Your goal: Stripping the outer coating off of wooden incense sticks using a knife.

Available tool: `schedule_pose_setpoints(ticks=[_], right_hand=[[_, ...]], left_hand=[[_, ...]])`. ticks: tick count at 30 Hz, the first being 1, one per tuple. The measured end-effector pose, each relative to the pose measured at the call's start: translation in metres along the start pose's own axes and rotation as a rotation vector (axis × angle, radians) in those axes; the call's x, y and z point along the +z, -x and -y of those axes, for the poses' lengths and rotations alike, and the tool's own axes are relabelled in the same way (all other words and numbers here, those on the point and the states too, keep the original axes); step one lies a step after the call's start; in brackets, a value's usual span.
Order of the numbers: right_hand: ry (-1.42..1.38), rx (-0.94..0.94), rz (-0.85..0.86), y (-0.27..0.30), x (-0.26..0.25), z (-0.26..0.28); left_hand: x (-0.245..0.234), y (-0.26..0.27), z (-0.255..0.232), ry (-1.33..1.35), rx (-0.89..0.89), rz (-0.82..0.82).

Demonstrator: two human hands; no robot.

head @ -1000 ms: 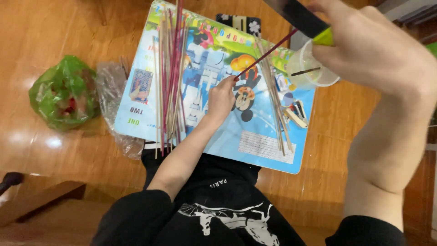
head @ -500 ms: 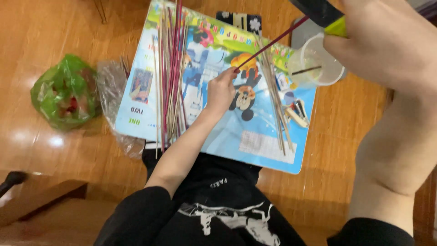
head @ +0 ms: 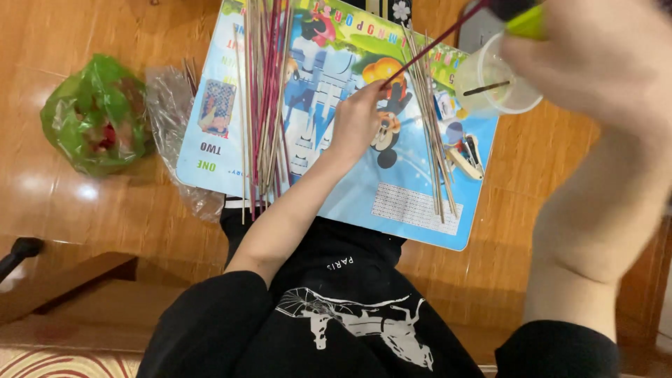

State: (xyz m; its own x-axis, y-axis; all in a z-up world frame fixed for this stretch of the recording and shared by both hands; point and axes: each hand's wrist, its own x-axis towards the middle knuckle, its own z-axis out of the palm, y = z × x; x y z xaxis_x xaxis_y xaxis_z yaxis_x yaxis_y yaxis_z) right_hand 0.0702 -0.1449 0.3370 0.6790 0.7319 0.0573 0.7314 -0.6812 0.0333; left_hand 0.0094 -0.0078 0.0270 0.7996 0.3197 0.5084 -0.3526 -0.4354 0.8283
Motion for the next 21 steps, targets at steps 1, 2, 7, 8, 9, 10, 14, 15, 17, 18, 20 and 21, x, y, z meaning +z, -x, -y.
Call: schedule_pose_setpoints(ticks=[1, 2, 7, 8, 9, 10, 14, 15, 17, 18, 20, 21], right_hand=[[-0.049, 0.056, 0.117, -0.007, 0.012, 0.005], [-0.098, 0.111, 0.233, -0.015, 0.023, 0.009], [-0.285, 0.118, 0.198, -0.025, 0.069, 0.019], [-0.307, 0.159, 0.207, -0.025, 0.071, 0.019], [-0.312, 0.166, 0.212, -0.023, 0.077, 0.019], [-0.290, 0.184, 0.248, -0.021, 0.084, 0.019], [-0.297, 0.089, 0.137, -0.005, 0.095, 0.026], [-0.292, 0.084, 0.126, -0.003, 0.093, 0.028], [-0.255, 0.134, 0.002, 0.002, 0.088, 0.033], [-0.251, 0.137, -0.007, 0.003, 0.084, 0.035], [-0.209, 0.192, -0.037, 0.009, 0.078, 0.040], [-0.207, 0.195, -0.037, 0.011, 0.080, 0.043]], left_hand=[[0.005, 0.004, 0.014, -0.003, -0.044, 0.012], [0.009, 0.008, 0.027, -0.006, -0.087, 0.025], [-0.009, 0.006, 0.012, -0.032, -0.150, 0.098], [-0.017, 0.001, 0.000, -0.047, -0.227, 0.184], [-0.028, -0.001, -0.013, -0.046, -0.232, 0.193], [-0.038, -0.004, -0.026, -0.035, -0.100, 0.022], [-0.075, -0.053, -0.097, 0.017, 0.252, -0.248], [-0.073, -0.061, -0.102, 0.015, 0.263, -0.254], [-0.070, -0.078, -0.114, 0.064, 0.277, -0.266], [-0.072, -0.082, -0.120, 0.067, 0.286, -0.265], [-0.077, -0.086, -0.134, 0.207, 0.118, -0.257], [-0.076, -0.088, -0.137, 0.210, 0.119, -0.255]])
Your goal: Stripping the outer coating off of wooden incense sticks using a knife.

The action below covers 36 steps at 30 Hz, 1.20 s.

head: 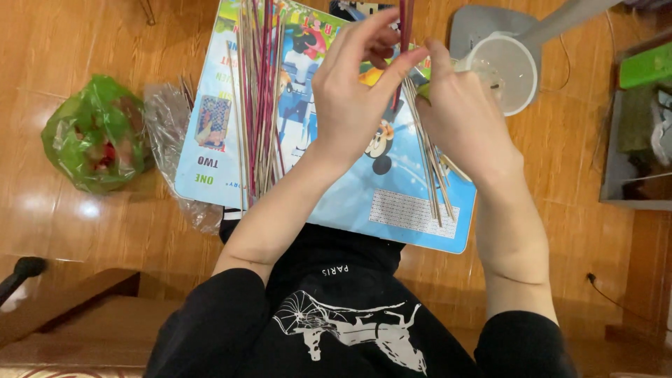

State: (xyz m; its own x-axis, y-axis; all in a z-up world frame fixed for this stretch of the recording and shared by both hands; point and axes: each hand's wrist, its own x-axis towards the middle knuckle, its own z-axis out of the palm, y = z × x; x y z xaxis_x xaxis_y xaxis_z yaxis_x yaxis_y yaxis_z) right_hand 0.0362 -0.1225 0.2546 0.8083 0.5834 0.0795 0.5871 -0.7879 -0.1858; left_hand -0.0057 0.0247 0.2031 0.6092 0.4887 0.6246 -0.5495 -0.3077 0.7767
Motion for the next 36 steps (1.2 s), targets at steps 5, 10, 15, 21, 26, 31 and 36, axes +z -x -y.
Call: schedule_pose_setpoints(ticks=[5, 10, 15, 21, 26, 31, 36], right_hand=[[0.041, -0.006, -0.129, 0.007, 0.012, 0.013], [0.070, -0.087, -0.246, 0.002, 0.051, 0.000], [-0.064, 0.097, -0.167, -0.013, 0.153, -0.055], [-0.149, 0.193, 0.032, 0.052, 0.167, -0.061], [-0.443, 0.446, 0.032, 0.138, 0.156, -0.081], [-0.389, 0.696, 0.054, 0.193, 0.136, -0.100], [-0.349, 0.797, 0.031, 0.208, 0.121, -0.094]], left_hand=[[0.003, 0.001, -0.007, 0.040, 0.058, -0.001], [-0.026, -0.008, -0.050, -0.050, 0.296, 0.039], [-0.119, -0.036, -0.134, -0.037, 0.306, 0.253], [-0.128, -0.056, -0.070, 0.017, 0.098, 0.064], [-0.056, -0.027, 0.103, 0.452, -0.641, 0.106], [0.034, 0.024, 0.191, 0.402, -0.848, 0.187], [0.065, 0.066, 0.201, -0.294, -0.325, 0.285]])
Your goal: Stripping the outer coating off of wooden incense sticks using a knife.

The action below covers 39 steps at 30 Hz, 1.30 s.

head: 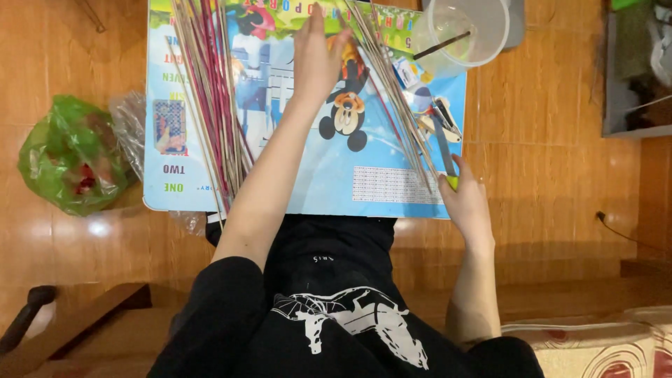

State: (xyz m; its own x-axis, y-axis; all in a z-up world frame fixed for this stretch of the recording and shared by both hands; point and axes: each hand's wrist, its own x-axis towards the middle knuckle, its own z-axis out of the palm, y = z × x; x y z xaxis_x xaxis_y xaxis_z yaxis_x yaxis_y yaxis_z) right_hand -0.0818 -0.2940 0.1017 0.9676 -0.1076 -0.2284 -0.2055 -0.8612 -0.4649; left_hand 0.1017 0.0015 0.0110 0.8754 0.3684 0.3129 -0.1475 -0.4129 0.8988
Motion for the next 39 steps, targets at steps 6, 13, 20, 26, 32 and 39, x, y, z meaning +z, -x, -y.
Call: schedule_pose_setpoints(ticks=[6, 13, 20, 26, 32, 39], right_hand=[[-0.078, -0.062, 0.057, 0.002, 0.037, 0.001], [-0.001, -0.184, -0.074, -0.033, 0.091, 0.050], [0.149, -0.246, -0.187, -0.109, 0.107, 0.050], [0.185, -0.282, -0.327, -0.113, 0.101, 0.039], [-0.027, -0.369, -0.151, -0.053, 0.103, 0.079], [-0.067, -0.303, -0.010, -0.025, 0.099, 0.103]], left_hand=[[-0.082, 0.099, -0.030, -0.217, 0.170, 0.352], [-0.187, 0.163, -0.018, -0.526, 0.141, 0.084], [-0.226, 0.168, 0.020, -0.614, 0.010, -0.152], [-0.209, 0.158, 0.016, -0.611, -0.073, -0.153], [-0.221, 0.145, 0.051, -0.385, -0.157, -0.220], [-0.236, 0.094, 0.073, -0.582, -0.056, -0.307]])
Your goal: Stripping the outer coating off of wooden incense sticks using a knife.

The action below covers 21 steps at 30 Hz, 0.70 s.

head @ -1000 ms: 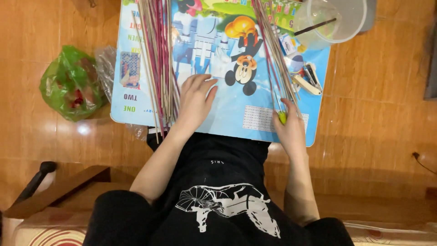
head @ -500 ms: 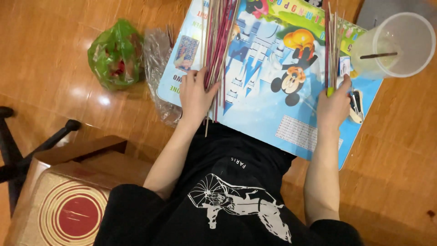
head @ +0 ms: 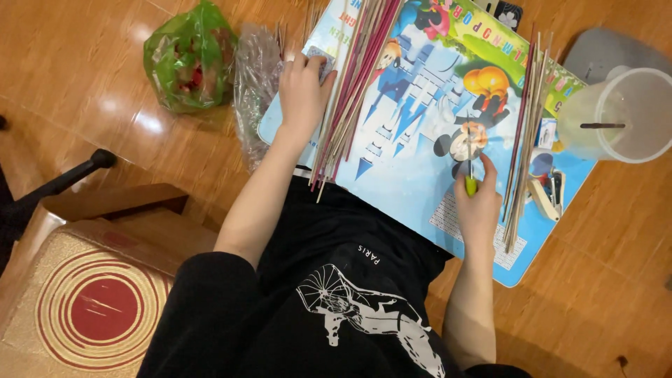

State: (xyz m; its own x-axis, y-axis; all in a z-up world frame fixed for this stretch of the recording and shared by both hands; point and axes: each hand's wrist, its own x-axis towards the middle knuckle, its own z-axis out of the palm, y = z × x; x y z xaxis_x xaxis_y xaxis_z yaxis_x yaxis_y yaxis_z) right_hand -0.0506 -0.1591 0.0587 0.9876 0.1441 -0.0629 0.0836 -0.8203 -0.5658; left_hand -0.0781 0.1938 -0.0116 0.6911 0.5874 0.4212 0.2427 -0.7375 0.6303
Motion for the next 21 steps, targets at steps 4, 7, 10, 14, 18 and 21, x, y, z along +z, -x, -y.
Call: schedule_pose_setpoints(ticks=[4, 7, 10, 14, 18, 21], right_hand=[[-0.029, -0.007, 0.054, -0.001, 0.006, -0.010], [-0.035, -0.014, 0.042, -0.001, 0.006, -0.013], [-0.048, -0.004, 0.039, -0.001, 0.004, -0.010], [-0.077, 0.024, 0.054, -0.002, 0.004, -0.015], [-0.118, 0.004, 0.020, -0.004, 0.002, -0.013], [-0.324, 0.071, 0.006, -0.007, -0.005, 0.007]], left_hand=[[0.008, -0.007, 0.003, -0.046, -0.027, 0.088], [0.013, -0.008, 0.002, -0.072, -0.005, 0.085], [0.016, -0.016, 0.011, -0.123, 0.030, 0.096], [-0.010, -0.040, 0.000, -0.043, -0.022, 0.087], [-0.071, -0.037, -0.077, 0.427, -0.185, 0.240], [-0.067, -0.022, -0.117, 0.907, -0.278, 0.458]])
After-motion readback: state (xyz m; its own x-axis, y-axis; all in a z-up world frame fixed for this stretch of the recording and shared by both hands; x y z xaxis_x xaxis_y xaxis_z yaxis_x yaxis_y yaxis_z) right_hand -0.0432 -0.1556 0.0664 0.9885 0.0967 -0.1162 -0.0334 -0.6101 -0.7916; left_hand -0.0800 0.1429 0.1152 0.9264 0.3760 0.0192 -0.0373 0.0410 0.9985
